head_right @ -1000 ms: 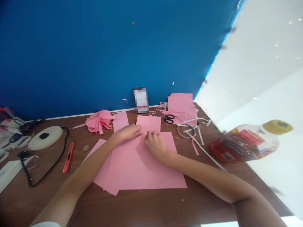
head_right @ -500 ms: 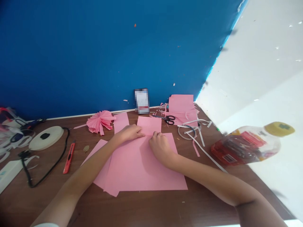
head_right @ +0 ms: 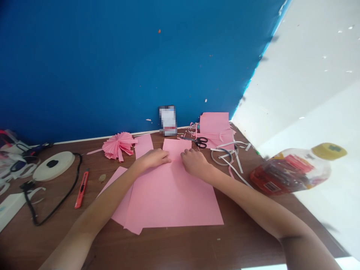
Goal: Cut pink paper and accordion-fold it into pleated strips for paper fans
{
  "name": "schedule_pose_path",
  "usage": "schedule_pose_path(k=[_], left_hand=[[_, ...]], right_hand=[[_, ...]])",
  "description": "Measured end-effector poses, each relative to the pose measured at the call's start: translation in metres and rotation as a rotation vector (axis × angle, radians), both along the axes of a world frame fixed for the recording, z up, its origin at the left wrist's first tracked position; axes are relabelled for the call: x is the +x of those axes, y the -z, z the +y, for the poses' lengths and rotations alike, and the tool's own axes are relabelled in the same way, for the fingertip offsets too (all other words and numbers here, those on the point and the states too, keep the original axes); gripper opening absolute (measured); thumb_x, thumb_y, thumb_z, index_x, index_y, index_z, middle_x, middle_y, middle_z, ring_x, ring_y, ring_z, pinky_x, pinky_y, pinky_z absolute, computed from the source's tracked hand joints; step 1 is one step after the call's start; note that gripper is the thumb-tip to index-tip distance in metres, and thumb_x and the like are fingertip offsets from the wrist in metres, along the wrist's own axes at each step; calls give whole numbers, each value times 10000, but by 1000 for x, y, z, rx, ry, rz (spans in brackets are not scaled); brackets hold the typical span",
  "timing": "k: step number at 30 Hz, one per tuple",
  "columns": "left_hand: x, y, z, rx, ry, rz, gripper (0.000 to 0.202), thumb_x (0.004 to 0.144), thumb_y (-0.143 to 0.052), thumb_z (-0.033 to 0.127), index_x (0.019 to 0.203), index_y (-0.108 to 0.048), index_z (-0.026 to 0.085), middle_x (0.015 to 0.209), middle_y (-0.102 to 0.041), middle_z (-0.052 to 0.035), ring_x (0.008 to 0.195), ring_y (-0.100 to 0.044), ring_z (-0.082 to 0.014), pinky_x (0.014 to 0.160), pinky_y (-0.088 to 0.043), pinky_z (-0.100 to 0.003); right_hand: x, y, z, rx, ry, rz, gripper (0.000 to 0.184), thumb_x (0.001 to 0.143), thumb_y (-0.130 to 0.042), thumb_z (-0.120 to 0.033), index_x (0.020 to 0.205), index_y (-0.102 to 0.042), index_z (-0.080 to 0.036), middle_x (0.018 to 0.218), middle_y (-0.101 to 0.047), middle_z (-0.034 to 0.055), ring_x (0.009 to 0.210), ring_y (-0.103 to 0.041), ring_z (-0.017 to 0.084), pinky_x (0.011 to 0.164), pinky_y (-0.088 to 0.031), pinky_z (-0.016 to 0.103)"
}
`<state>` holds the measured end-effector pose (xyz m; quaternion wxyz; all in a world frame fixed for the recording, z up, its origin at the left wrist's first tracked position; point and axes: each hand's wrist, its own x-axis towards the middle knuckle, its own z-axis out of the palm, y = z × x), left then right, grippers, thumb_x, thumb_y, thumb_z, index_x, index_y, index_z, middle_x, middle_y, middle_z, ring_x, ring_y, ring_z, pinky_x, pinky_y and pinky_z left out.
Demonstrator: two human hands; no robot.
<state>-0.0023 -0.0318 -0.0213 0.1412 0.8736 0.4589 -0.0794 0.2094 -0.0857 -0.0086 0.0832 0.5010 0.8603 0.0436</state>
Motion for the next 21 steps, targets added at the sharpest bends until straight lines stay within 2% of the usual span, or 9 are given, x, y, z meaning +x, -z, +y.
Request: schedule_pose_path(k=[5, 11, 15, 18, 21], left_hand=[[-2, -1, 4, -53, -23, -31, 395, 879, -440, 561, 771, -573, 204, 758, -621, -50, 633, -554, -181, 535, -295, -272], [-6, -11, 7, -153, 21, -11, 406, 803, -497, 603, 738, -524, 203, 750, -589, -27, 576, -473, -150, 516, -252, -275], [-9, -19, 8, -178, 79, 33, 346, 793, -512, 530, 693, -492, 199, 731, -574, -18, 568, -455, -140, 519, -243, -277], [-13, -29, 8, -120, 106, 25, 304, 778, -532, 481, 675, -481, 199, 691, -560, -10, 557, -442, -137, 514, -231, -280], [-16, -40, 5, -52, 97, -27, 354, 801, -507, 517, 655, -496, 195, 679, -579, -15, 563, -464, -139, 516, -246, -278]], right_hand=[[7, 9, 14, -22, -75, -32, 209, 976, -380, -231, 1082, -524, -123, 1024, -607, 158, 954, -588, 254, 680, -414, 293], [10, 16, 19, 122, -231, -103, 221, 892, -385, -37, 1009, -560, -108, 979, -614, 151, 893, -580, 234, 738, -383, 316], [11, 18, 22, 164, -324, -108, 254, 861, -391, -13, 980, -592, -114, 919, -627, 136, 850, -595, 233, 719, -367, 323], [11, 15, 22, 165, -294, -94, 250, 862, -389, -24, 967, -594, -123, 894, -638, 129, 811, -617, 226, 686, -363, 314], [10, 9, 22, 151, -213, -67, 255, 872, -367, -33, 968, -585, -125, 889, -649, 130, 786, -637, 218, 646, -361, 296]])
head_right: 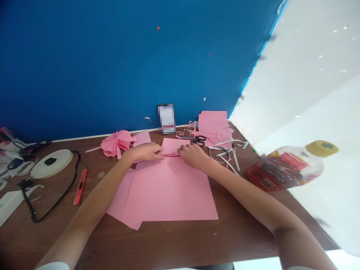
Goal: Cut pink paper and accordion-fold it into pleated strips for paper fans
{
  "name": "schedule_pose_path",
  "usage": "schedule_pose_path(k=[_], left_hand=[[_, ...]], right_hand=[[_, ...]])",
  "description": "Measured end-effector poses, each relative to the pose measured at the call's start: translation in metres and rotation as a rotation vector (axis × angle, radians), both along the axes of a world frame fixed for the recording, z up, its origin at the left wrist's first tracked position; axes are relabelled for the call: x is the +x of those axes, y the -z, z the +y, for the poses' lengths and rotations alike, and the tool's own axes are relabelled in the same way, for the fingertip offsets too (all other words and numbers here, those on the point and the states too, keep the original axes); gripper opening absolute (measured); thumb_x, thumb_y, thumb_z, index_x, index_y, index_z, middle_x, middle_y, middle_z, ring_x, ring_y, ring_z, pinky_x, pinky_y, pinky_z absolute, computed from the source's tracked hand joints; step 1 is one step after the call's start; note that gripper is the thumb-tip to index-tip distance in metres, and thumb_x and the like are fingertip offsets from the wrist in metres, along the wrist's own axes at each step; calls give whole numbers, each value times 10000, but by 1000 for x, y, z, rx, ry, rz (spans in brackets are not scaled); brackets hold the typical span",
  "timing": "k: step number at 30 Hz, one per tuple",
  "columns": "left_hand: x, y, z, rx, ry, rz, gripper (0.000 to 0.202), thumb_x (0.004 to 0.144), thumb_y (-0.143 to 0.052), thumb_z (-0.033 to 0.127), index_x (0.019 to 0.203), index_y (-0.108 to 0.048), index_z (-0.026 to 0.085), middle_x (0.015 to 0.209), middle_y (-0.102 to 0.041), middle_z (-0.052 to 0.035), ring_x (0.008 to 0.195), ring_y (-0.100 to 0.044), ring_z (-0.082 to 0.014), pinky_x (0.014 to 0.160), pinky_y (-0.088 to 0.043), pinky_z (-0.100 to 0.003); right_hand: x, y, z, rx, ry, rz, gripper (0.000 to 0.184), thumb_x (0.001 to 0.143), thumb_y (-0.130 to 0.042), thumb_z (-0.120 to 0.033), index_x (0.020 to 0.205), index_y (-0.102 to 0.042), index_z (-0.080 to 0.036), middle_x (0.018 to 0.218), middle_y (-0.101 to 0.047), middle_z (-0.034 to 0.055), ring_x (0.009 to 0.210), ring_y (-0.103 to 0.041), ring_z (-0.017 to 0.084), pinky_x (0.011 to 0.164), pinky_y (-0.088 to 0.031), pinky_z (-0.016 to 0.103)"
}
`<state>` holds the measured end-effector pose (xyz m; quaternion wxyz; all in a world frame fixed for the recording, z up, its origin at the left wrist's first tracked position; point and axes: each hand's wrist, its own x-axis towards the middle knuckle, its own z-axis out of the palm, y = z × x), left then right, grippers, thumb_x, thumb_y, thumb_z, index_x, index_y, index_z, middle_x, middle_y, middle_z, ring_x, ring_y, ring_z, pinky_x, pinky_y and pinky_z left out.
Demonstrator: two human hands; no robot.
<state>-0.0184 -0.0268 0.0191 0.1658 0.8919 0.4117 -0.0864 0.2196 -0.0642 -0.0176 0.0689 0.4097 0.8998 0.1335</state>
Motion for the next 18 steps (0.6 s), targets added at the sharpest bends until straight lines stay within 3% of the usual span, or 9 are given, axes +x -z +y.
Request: schedule_pose_path(k=[2, 4, 7, 11, 14, 18], left_hand=[[-1, -6, -3, -39, -40, -7, 396, 816, -486, 540, 631, -522, 192, 656, -607, -20, 560, -494, -143, 522, -280, -273], [-1, -8, -7, -191, -106, 40, 403, 814, -496, 530, 608, -554, 189, 622, -638, -27, 548, -535, -151, 531, -334, -266], [1, -2, -12, -449, -202, 124, 366, 779, -563, 486, 589, -590, 174, 609, -678, -53, 544, -597, -167, 544, -419, -264], [5, 11, -12, -593, -219, 145, 309, 755, -604, 417, 591, -603, 155, 620, -689, -76, 558, -642, -183, 560, -489, -276], [7, 14, -10, -561, -187, 159, 291, 775, -581, 407, 622, -609, 161, 627, -690, -65, 554, -642, -178, 566, -493, -274], [13, 13, -13, -201, -251, -12, 349, 870, -464, 462, 723, -597, 175, 615, -669, -44, 515, -610, -167, 553, -451, -268]], right_hand=[[-1, -4, 0, -35, 38, 14, 261, 868, -365, -31, 979, -581, -125, 892, -655, 131, 799, -649, 221, 638, -370, 288], [-2, -6, 0, -82, 65, 14, 268, 856, -372, -25, 992, -581, -123, 910, -660, 137, 830, -657, 227, 644, -385, 284], [-2, -8, 1, -113, 114, 16, 289, 850, -372, -24, 1024, -582, -121, 965, -659, 151, 870, -659, 238, 651, -401, 281], [-1, -15, 2, -85, 178, 63, 296, 849, -378, -36, 1053, -573, -124, 980, -657, 151, 822, -657, 225, 635, -381, 271], [-1, -21, 2, -48, 217, 135, 269, 873, -373, -74, 1044, -570, -139, 977, -661, 133, 777, -641, 207, 602, -331, 267], [-5, -23, -1, 10, 267, 307, 257, 947, -326, -175, 984, -580, -166, 924, -665, 84, 721, -602, 176, 564, -247, 271]])
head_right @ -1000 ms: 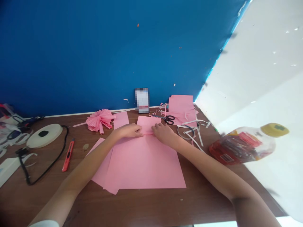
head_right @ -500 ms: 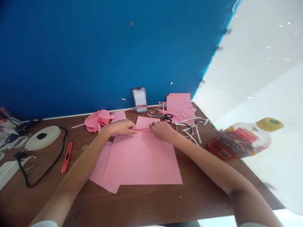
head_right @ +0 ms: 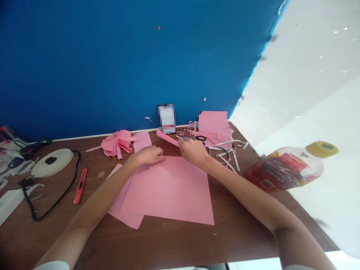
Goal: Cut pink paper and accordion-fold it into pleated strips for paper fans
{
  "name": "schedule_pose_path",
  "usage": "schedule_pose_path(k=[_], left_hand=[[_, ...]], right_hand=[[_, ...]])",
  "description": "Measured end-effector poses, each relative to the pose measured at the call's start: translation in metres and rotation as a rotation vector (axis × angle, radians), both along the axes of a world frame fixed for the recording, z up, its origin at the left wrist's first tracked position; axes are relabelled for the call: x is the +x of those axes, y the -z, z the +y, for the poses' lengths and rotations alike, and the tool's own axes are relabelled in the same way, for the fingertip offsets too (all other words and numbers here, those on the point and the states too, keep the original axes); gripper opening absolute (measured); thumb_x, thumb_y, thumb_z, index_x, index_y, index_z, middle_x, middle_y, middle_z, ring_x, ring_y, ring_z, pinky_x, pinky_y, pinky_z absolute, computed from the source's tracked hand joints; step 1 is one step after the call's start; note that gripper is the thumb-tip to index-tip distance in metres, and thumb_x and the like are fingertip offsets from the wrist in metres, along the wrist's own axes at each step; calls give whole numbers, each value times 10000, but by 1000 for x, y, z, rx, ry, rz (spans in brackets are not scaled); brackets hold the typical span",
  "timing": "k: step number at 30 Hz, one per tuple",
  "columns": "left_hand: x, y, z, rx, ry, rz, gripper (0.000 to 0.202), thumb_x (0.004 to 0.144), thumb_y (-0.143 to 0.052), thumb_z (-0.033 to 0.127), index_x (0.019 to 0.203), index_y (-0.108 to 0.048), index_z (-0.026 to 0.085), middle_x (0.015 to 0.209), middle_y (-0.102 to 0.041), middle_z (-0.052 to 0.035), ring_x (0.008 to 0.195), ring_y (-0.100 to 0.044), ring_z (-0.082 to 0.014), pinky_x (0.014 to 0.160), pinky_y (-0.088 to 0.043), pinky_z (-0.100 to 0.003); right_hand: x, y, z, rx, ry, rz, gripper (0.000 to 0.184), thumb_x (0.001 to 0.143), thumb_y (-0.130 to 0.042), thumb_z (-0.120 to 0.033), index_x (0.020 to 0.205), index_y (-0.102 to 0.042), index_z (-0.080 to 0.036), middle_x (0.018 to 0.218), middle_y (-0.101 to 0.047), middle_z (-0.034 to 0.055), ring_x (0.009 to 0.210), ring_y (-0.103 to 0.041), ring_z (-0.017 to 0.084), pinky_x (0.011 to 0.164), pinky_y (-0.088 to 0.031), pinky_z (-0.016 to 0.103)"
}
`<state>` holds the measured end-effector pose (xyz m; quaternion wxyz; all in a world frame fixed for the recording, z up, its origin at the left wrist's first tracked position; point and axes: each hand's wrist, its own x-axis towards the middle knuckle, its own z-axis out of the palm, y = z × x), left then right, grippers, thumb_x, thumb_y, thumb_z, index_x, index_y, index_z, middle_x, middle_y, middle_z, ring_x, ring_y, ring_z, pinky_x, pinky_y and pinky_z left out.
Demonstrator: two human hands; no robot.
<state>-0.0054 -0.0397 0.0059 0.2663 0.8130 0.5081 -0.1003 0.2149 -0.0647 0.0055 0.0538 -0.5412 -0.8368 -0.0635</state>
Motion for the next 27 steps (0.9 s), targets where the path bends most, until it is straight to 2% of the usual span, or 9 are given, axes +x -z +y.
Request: schedule_pose_path(k=[4, 7, 10, 12, 15, 17, 19, 23, 27], left_hand=[[14, -1, -5, 164, -137, -336, 594, 974, -146, 540, 832, -590, 172, 620, -659, -36, 539, -615, -163, 589, -447, -267], [23, 2, -5, 291, -178, -436, 696, 974, -84, 570, 707, -588, 170, 637, -657, -57, 627, -632, -181, 669, -447, -278], [26, 7, -3, 394, -227, -367, 658, 974, -181, 571, 637, -585, 175, 643, -651, -71, 668, -631, -210, 683, -433, -294], [26, 9, -2, 462, -245, -304, 597, 993, -213, 499, 712, -624, 168, 702, -663, -80, 699, -631, -221, 692, -431, -302], [24, 9, -2, 686, -223, -235, 463, 1012, -212, 325, 1015, -640, 149, 955, -670, -112, 872, -623, -238, 767, -433, -319], [22, 7, -3, 890, -205, -178, 381, 996, -250, 211, 1233, -544, 156, 1154, -608, -132, 1032, -568, -254, 856, -417, -346], [22, 7, -4, 1040, -179, -98, 418, 964, -283, 119, 1346, -442, 181, 1261, -537, -137, 1114, -505, -270, 909, -392, -380], [27, 17, -6, 1076, -79, 19, 450, 937, -317, 62, 1349, -406, 220, 1205, -523, -127, 1059, -495, -271, 851, -402, -388], [35, 37, -11, 998, 55, 88, 273, 942, -346, 85, 1146, -503, 178, 1027, -549, -107, 959, -511, -249, 775, -413, -362]], right_hand=[[-5, 5, -4, 74, -55, 120, 311, 978, -291, -219, 945, -595, -163, 882, -657, 67, 695, -555, 148, 554, -190, 282], [-9, 10, -8, 118, -138, 130, 335, 988, -291, -244, 912, -605, -156, 841, -640, 62, 681, -526, 140, 546, -161, 294], [-13, 15, -11, 117, -227, 115, 356, 1002, -281, -259, 923, -613, -157, 834, -629, 57, 682, -511, 134, 554, -178, 289], [-14, 18, -12, 104, -263, 121, 355, 1005, -284, -258, 949, -620, -161, 854, -628, 57, 689, -510, 131, 563, -204, 281], [-13, 21, -11, 131, -275, 160, 340, 994, -300, -235, 996, -633, -169, 878, -632, 59, 732, -530, 138, 595, -261, 270], [-10, 21, -12, 197, -277, 192, 334, 982, -305, -201, 1052, -630, -170, 931, -640, 71, 808, -548, 153, 664, -316, 263], [-9, 19, -13, 283, -267, 214, 338, 970, -308, -168, 1118, -612, -172, 1060, -633, 93, 936, -545, 175, 772, -348, 268], [-10, 13, -13, 366, -144, 159, 342, 962, -354, -195, 1248, -538, -165, 1293, -532, 139, 1098, -462, 255, 895, -330, 345], [-10, 21, -5, 224, -112, -5, 291, 949, -372, -182, 1135, -586, -118, 1174, -578, 167, 1035, -484, 275, 848, -341, 370]])
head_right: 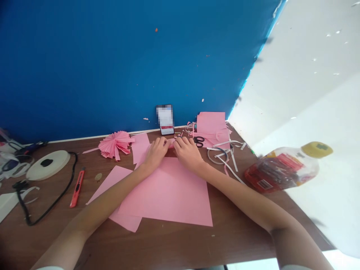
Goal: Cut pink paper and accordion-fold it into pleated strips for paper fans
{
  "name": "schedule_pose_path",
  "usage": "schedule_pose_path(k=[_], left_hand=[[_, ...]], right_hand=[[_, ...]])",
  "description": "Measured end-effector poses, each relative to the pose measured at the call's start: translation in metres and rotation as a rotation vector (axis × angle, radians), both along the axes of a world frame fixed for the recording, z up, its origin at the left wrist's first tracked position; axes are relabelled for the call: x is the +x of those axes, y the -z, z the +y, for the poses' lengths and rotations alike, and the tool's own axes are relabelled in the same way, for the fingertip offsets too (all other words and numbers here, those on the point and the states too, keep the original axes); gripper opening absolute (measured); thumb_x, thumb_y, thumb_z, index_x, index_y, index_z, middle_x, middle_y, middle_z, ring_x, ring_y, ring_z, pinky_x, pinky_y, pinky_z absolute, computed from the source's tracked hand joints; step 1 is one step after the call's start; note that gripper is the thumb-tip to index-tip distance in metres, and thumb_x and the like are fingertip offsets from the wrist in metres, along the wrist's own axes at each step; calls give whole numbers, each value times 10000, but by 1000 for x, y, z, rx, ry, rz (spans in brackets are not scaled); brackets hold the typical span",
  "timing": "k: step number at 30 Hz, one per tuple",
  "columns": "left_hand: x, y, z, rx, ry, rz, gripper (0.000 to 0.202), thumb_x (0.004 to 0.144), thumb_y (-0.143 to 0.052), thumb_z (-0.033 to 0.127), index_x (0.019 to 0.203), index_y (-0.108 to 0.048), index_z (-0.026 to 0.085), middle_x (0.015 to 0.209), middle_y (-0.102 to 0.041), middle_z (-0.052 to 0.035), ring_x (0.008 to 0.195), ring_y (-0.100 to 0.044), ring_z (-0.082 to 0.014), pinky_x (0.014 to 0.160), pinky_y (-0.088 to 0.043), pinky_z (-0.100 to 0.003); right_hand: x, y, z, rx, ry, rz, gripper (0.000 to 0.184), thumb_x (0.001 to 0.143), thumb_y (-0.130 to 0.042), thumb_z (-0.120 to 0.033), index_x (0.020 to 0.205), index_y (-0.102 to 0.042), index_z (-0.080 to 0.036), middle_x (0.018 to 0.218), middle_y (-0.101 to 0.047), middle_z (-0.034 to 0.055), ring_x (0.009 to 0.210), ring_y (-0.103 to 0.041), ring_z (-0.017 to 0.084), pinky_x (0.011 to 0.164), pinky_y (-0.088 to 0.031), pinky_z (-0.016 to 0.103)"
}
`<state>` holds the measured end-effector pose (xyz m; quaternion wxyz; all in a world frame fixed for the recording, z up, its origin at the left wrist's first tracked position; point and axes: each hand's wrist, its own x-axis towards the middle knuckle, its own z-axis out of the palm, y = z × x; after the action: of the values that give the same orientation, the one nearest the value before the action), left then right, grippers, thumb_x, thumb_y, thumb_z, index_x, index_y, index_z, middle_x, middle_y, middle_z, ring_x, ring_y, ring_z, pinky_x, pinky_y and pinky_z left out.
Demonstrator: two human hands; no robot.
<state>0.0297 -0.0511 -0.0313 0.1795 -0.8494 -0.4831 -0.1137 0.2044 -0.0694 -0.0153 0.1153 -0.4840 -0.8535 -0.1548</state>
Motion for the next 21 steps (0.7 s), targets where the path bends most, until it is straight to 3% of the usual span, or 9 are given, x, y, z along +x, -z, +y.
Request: schedule_pose_path(k=[3, 7, 16, 21], left_hand=[[2, 11, -2, -75, 106, 95, 180, 934, -377, 80, 1003, -518, 169, 956, -555, -82, 921, -526, -224, 758, -409, -338], [-1, 15, 0, -100, 240, 163, 167, 956, -370, 109, 989, -522, 171, 982, -563, -77, 921, -533, -211, 763, -398, -335], [-2, 23, 5, -96, 354, 113, 242, 1002, -335, 217, 1001, -573, 175, 958, -587, -78, 920, -544, -201, 747, -383, -319], [0, 26, 2, -88, 406, 124, 287, 992, -298, 152, 974, -585, 160, 905, -593, -85, 877, -547, -196, 729, -379, -322]], right_hand=[[4, 8, 5, -134, 4, -102, 254, 913, -392, -112, 1003, -629, -117, 1045, -616, 150, 964, -540, 254, 796, -360, 349], [9, 9, 5, -260, 32, -142, 240, 864, -431, -65, 969, -639, -125, 990, -641, 128, 861, -608, 216, 694, -381, 308], [9, 0, -2, -226, 33, -129, 194, 876, -458, -117, 1002, -605, -134, 963, -647, 128, 906, -608, 243, 651, -397, 286], [8, 3, -4, -261, -11, -174, 197, 877, -442, -78, 946, -620, -128, 981, -638, 132, 920, -597, 233, 701, -407, 292]])
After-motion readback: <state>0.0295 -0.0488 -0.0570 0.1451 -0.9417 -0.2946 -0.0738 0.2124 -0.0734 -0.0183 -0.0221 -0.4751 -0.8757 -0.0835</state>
